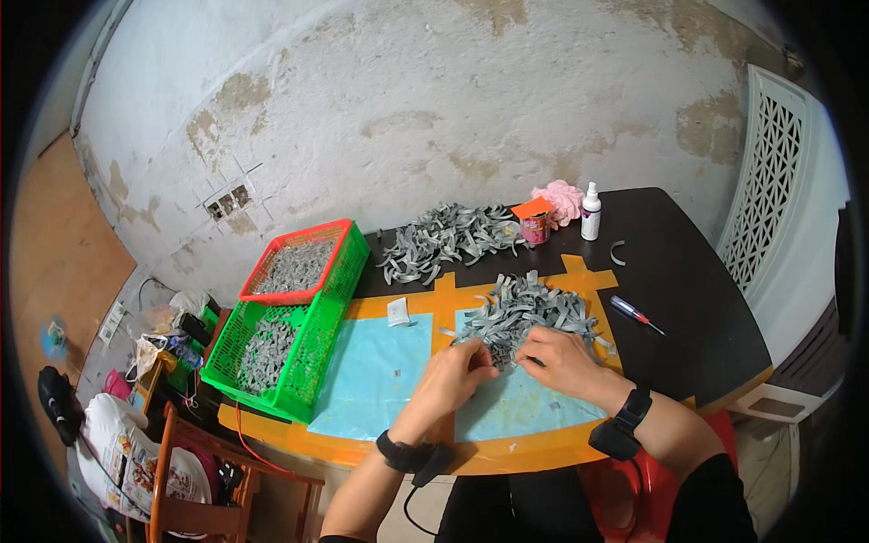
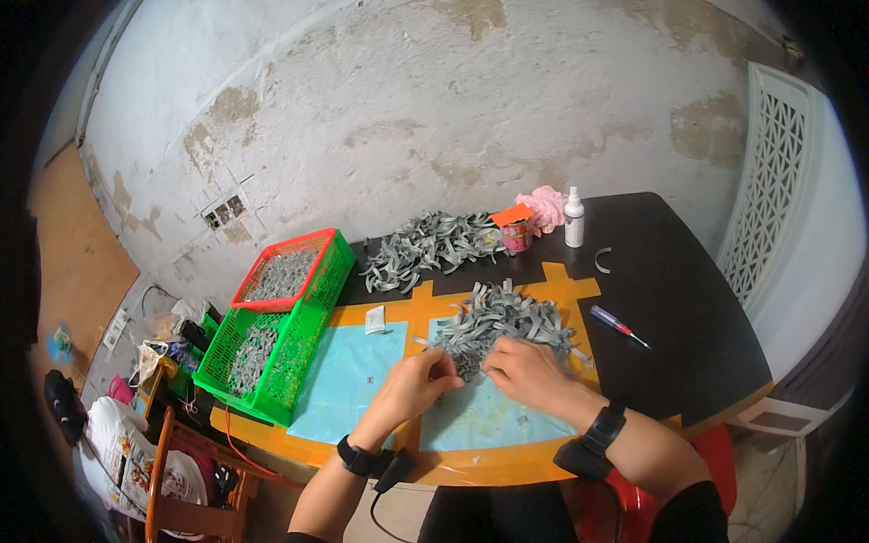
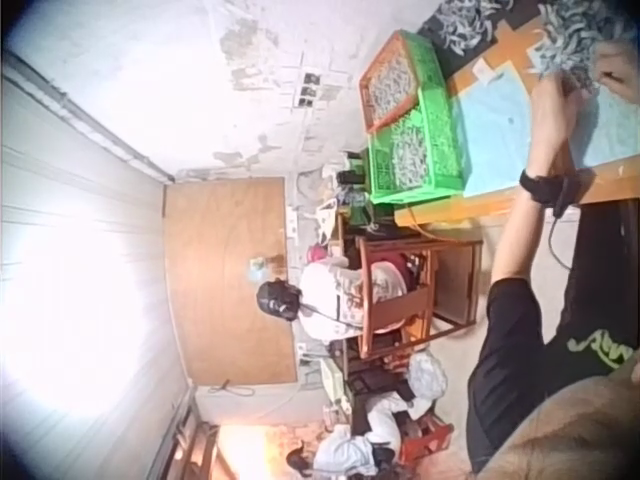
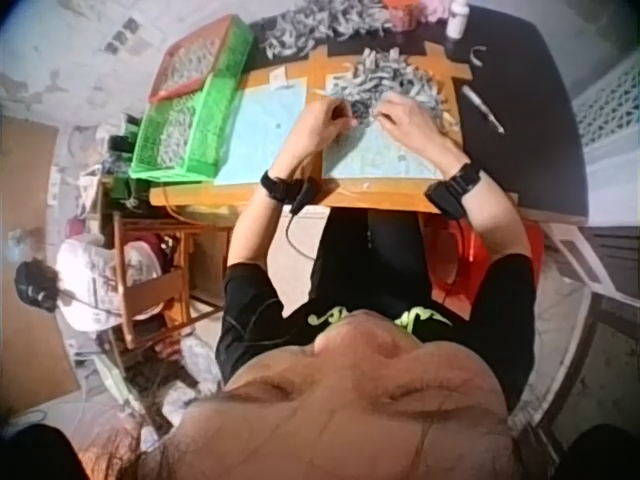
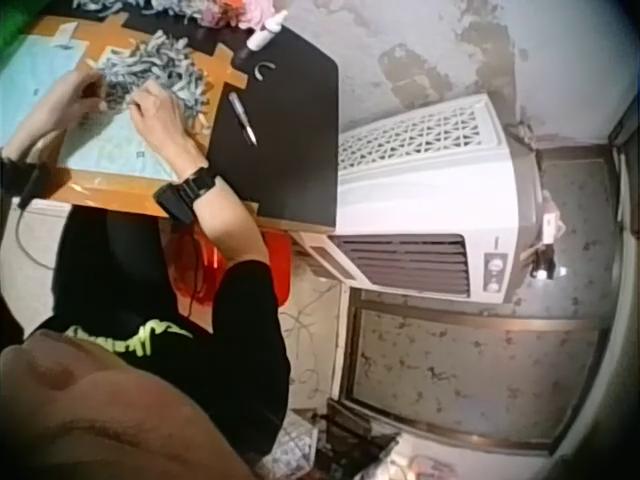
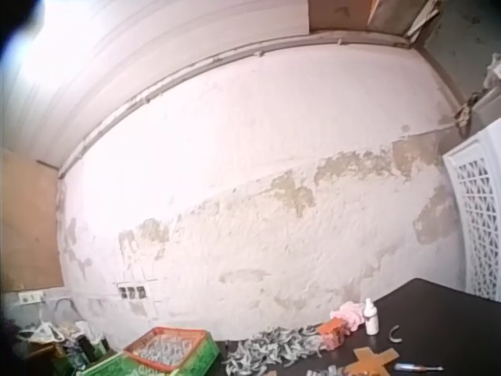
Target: Inspecting and organizing small grey shoe components at a workbench.
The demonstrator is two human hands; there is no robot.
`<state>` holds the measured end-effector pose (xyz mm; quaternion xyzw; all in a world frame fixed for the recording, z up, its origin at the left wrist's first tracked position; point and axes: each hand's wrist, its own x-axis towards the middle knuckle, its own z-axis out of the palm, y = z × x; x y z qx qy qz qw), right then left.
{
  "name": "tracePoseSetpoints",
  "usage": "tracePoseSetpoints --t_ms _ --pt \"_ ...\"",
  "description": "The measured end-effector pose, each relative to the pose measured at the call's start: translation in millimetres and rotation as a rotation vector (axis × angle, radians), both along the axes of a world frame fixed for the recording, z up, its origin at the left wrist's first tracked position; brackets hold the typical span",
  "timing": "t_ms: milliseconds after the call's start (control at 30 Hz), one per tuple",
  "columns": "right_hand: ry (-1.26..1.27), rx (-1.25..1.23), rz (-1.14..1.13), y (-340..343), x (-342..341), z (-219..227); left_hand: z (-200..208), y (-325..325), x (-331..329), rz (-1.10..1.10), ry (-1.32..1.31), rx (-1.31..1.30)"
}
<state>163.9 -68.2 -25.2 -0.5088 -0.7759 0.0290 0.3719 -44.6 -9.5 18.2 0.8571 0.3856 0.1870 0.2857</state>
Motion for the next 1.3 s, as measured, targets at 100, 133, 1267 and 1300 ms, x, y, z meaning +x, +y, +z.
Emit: tracePoseSetpoints --t_ms 100,133,1267,1300 --pt "0.083 -0.07 -0.019 -3.0 1.8 6.1 -5.3 10.3 19.1 -0.046 -0.136 -0.193" --pt "0.137 -0.006 -0.026 -3.8 -1.1 11.8 -8.4 13.7 21.5 -0.065 -0.155 -0.259" --pt "1.072 -0.6 0.338 -8.5 17.3 18.2 -25.0 7.9 30.6 -0.131 -0.801 -0.982" --pt "1.089 -0.605 0.35 -8.4 17.8 18.3 -24.4 7.8 30.4 -0.131 -0.801 -0.983"
